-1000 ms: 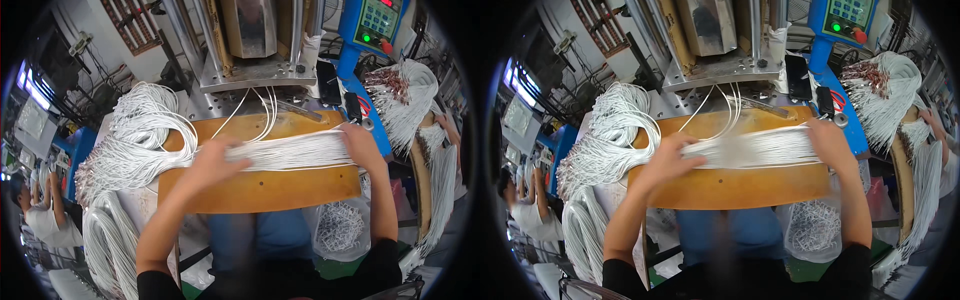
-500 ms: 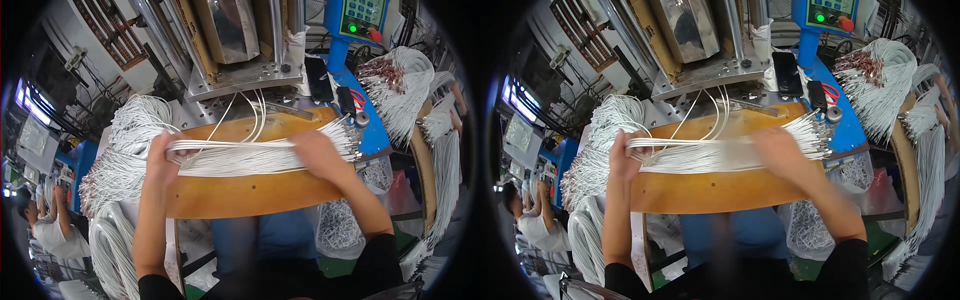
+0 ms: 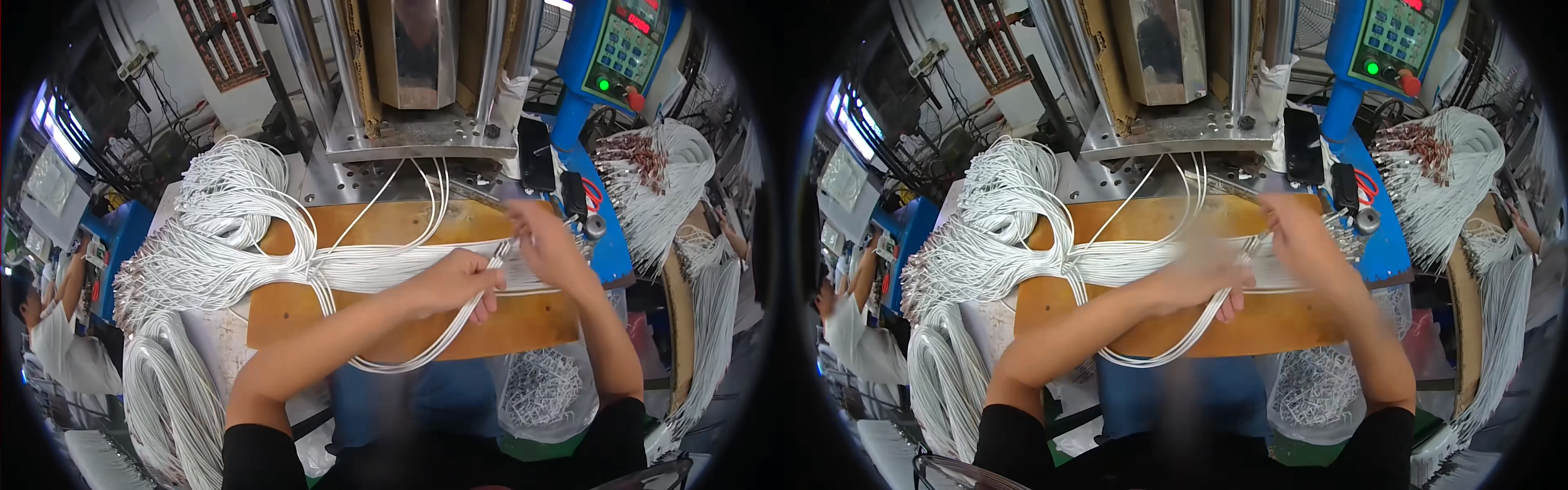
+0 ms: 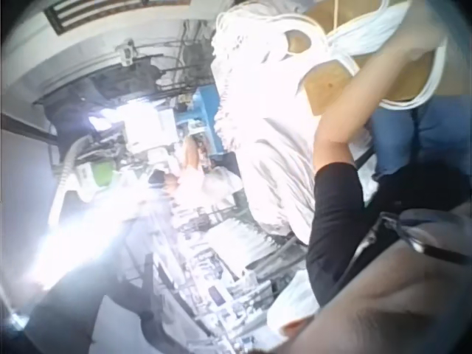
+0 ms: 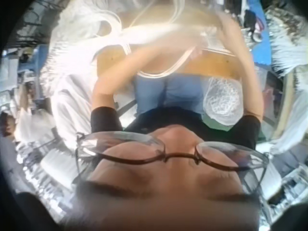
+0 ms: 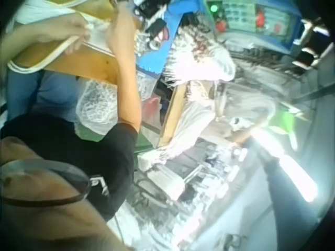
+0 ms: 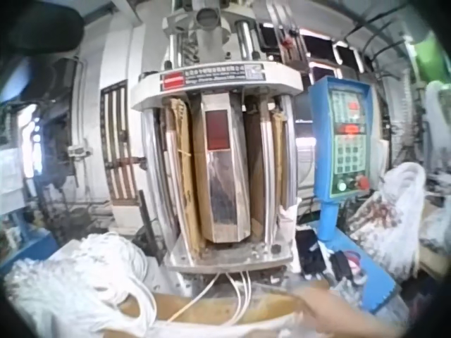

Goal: The person inserts cable connectors into a metal fixture, places them into a molding machine to mold the ends, removes the cables, and trims excess plastic using scissors.

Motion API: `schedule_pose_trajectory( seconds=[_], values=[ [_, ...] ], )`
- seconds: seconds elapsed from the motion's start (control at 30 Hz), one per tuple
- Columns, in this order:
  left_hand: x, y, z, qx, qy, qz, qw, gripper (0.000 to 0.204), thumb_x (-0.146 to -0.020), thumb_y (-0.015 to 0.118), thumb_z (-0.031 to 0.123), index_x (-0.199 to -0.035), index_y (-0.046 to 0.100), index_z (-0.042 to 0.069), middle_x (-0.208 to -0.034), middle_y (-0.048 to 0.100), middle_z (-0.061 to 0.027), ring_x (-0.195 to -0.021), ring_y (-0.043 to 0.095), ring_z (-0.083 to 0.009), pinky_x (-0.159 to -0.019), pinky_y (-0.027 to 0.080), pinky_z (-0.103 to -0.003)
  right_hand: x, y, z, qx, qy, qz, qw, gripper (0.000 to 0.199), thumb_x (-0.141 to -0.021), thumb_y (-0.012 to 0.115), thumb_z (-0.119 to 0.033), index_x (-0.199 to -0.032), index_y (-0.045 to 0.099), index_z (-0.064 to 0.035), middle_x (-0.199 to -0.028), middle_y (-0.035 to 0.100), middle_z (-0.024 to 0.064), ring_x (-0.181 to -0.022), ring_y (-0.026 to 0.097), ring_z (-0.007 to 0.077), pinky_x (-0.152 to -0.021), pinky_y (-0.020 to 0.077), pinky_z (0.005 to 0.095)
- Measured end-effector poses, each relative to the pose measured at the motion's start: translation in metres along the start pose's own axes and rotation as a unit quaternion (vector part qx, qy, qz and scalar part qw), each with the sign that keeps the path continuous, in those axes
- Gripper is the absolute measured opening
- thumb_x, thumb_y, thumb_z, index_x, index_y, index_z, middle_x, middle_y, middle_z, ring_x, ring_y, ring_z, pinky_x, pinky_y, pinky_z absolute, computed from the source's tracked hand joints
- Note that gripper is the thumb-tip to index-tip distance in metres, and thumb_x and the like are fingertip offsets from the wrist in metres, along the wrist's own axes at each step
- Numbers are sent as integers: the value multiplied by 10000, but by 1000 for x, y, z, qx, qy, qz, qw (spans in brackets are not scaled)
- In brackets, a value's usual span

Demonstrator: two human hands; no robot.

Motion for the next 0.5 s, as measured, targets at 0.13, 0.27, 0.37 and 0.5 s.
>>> schedule_pose_trajectory(
  seconds=[0.13, 0.27, 0.37, 0.5],
  values=[
    [-20, -30, 13, 46, 12, 39, 998, 321, -982, 491, 255, -924, 589, -45, -698, 615, -104, -553, 616, -173, -508, 532, -291, -13, 14, -19, -108, -40, -119, 986, 402, -800, 519, 7, -1200, 539, -22, -1024, 619, 229, -963, 583, 403, -832, 479, 437],
    [-55, -71, -13, -317, 222, 53, 921, 296, -977, 499, 239, -989, 583, -44, -666, 597, -88, -515, 565, -143, -441, 436, -273, -40, 37, 26, 196, -55, -10, 979, 404, -735, 598, -31, -1137, 572, -13, -985, 646, 207, -927, 605, 382, -803, 485, 426],
    [-52, -79, -21, -258, 220, 79, 937, 287, -982, 488, 223, -1072, 557, -41, -716, 613, -106, -534, 565, -145, -470, 445, -274, -45, 56, 41, 297, 2, -61, 953, 255, -724, 592, -36, -975, 596, 12, -855, 650, 205, -790, 628, 386, -717, 494, 452],
    [-27, -67, -9, 167, 108, 62, 978, 250, -978, 489, 157, -1133, 537, -33, -842, 641, -134, -651, 630, -176, -585, 516, -276, -51, 36, 34, 133, 54, -163, 976, 235, -722, 575, -35, -942, 590, 45, -786, 624, 228, -770, 635, 374, -671, 485, 430]
  ],
)
Point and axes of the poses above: each hand's wrist, its own x-axis away from the middle knuckle, its own y-axis out of the palm, z = x × y, the point moved 4 cm from there along -x, towards the middle knuckle
